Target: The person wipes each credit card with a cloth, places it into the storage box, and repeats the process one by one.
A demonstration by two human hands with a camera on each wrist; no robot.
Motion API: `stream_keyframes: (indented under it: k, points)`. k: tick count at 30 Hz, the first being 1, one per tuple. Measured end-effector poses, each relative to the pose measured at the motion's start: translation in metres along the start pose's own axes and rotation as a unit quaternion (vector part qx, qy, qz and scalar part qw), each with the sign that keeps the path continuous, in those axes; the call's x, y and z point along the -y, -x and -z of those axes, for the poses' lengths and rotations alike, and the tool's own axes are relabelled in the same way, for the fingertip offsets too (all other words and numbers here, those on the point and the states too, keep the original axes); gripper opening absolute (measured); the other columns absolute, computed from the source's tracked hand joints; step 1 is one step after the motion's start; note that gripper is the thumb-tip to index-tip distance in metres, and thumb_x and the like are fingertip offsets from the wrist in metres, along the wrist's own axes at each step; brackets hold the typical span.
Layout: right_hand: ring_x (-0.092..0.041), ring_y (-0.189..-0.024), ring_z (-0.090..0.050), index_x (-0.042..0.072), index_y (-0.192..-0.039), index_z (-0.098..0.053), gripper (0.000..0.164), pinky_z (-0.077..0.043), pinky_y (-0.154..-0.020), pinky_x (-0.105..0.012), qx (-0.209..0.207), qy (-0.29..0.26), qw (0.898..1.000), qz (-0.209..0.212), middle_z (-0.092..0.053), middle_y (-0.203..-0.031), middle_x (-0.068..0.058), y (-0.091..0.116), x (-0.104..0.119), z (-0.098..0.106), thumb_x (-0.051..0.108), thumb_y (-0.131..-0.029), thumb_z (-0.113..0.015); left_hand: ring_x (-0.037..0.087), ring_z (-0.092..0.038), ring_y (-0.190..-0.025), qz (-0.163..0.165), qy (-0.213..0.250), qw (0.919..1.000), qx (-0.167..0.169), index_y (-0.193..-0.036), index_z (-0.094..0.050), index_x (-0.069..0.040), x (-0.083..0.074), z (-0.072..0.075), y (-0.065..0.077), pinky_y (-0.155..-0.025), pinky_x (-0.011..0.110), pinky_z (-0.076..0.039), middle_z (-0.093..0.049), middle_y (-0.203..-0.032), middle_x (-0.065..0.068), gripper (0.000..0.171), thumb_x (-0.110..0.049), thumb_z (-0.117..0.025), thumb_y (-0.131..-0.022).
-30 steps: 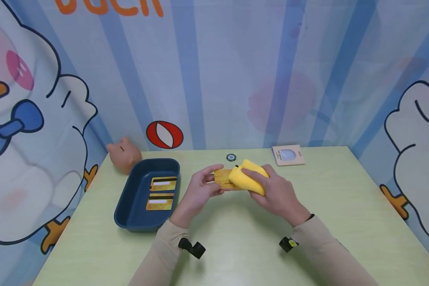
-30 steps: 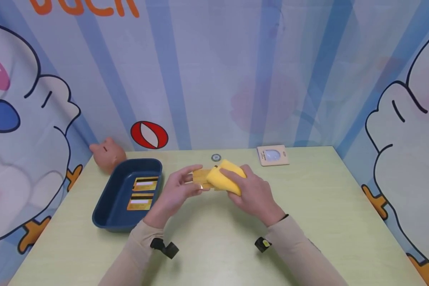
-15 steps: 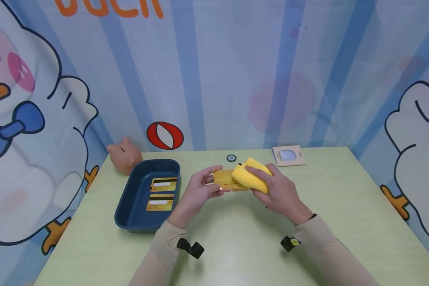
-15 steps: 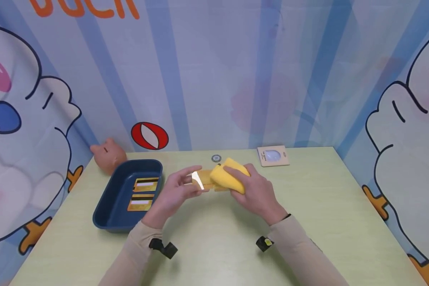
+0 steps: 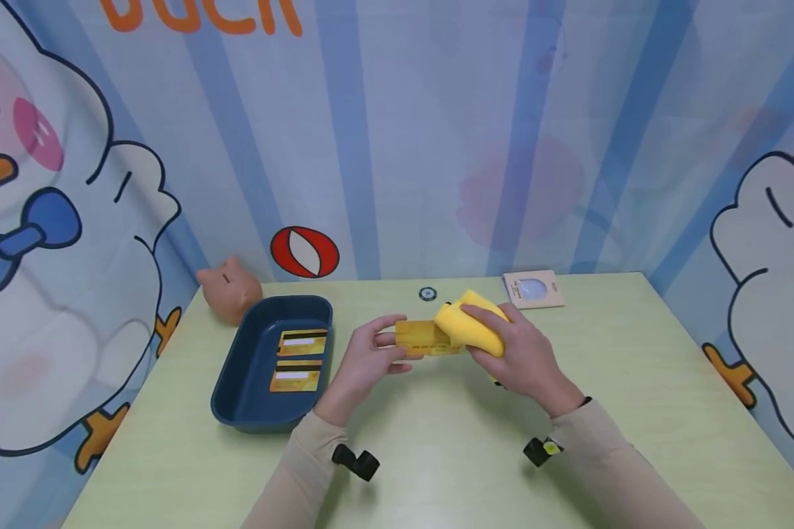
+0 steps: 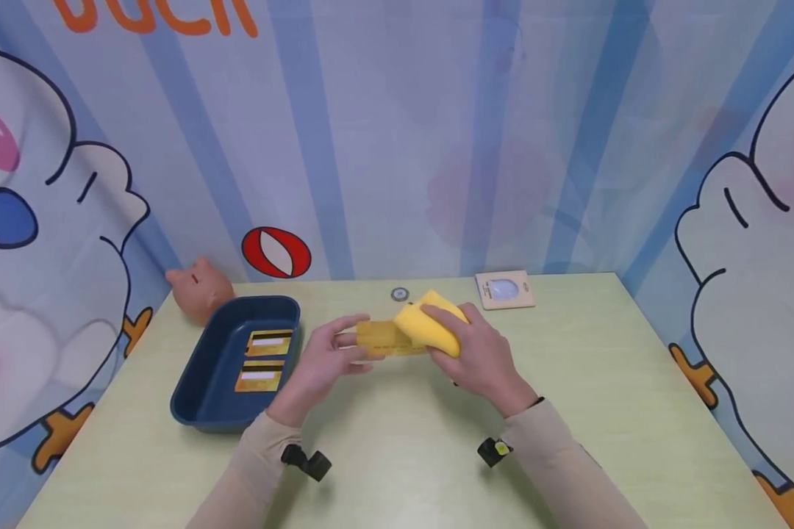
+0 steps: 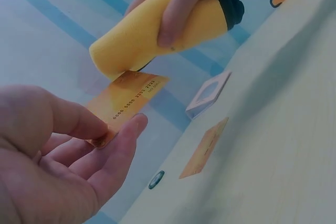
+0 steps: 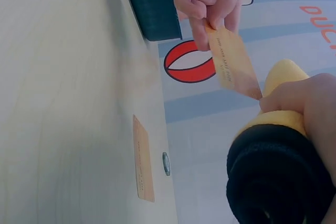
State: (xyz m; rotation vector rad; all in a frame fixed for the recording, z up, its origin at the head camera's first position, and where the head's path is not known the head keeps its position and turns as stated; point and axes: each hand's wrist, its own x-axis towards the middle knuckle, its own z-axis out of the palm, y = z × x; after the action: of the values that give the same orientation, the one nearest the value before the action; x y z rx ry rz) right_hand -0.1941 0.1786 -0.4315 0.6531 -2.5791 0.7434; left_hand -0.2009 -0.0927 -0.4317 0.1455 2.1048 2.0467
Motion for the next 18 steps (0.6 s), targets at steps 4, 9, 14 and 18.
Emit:
stream_keyframes:
  k: [4, 9, 14, 18]
  points:
    - [-0.020, -0.076, -0.050, 0.025, -0.147, -0.061, 0.060, -0.043, -0.057, -0.032, -0.006, -0.008, 1.000, -0.001, -0.060, -0.116, -0.015, -0.0015, 0.0025, 0.0022, 0.024, -0.090, -0.081, 0.032, -0.077, -0.103, -0.001, -0.012, 0.9999, -0.003, -0.140, -0.062, -0.001, 0.0009, 0.0001, -0.0003, -0.081, 0.036, -0.065, -0.070, -0.132, 0.022, 0.039, 0.003, -0.061, -0.101]
    - [-0.019, -0.075, -0.049, 0.025, -0.146, -0.061, 0.060, -0.042, -0.056, -0.032, -0.007, -0.011, 1.000, 0.001, -0.060, -0.116, -0.015, -0.0018, 0.0049, 0.0042, 0.024, -0.090, -0.081, 0.039, -0.074, -0.107, -0.008, -0.022, 0.9996, -0.013, -0.130, -0.069, 0.005, 0.0054, -0.0011, -0.0019, -0.082, 0.037, -0.065, -0.071, -0.127, 0.024, 0.029, 0.003, -0.060, -0.102]
    - [-0.018, -0.075, -0.049, 0.025, -0.146, -0.061, 0.060, -0.042, -0.057, -0.032, -0.010, -0.017, 1.000, 0.002, -0.060, -0.115, -0.014, -0.0018, 0.0061, 0.0053, 0.023, -0.090, -0.081, 0.041, -0.071, -0.112, -0.025, -0.033, 0.9987, -0.029, -0.122, -0.074, 0.003, 0.0078, -0.0013, -0.0035, -0.085, 0.038, -0.064, -0.073, -0.121, 0.020, 0.024, 0.002, -0.062, -0.102]
    - [-0.019, -0.075, -0.049, 0.025, -0.146, -0.061, 0.061, -0.042, -0.058, -0.033, -0.012, -0.018, 1.000, 0.003, -0.060, -0.116, -0.014, -0.0021, 0.0070, 0.0066, 0.023, -0.089, -0.081, 0.038, -0.071, -0.113, -0.037, -0.035, 0.9983, -0.029, -0.118, -0.078, 0.000, 0.0071, -0.0010, -0.0043, -0.088, 0.038, -0.063, -0.073, -0.121, 0.016, 0.023, 0.003, -0.062, -0.101]
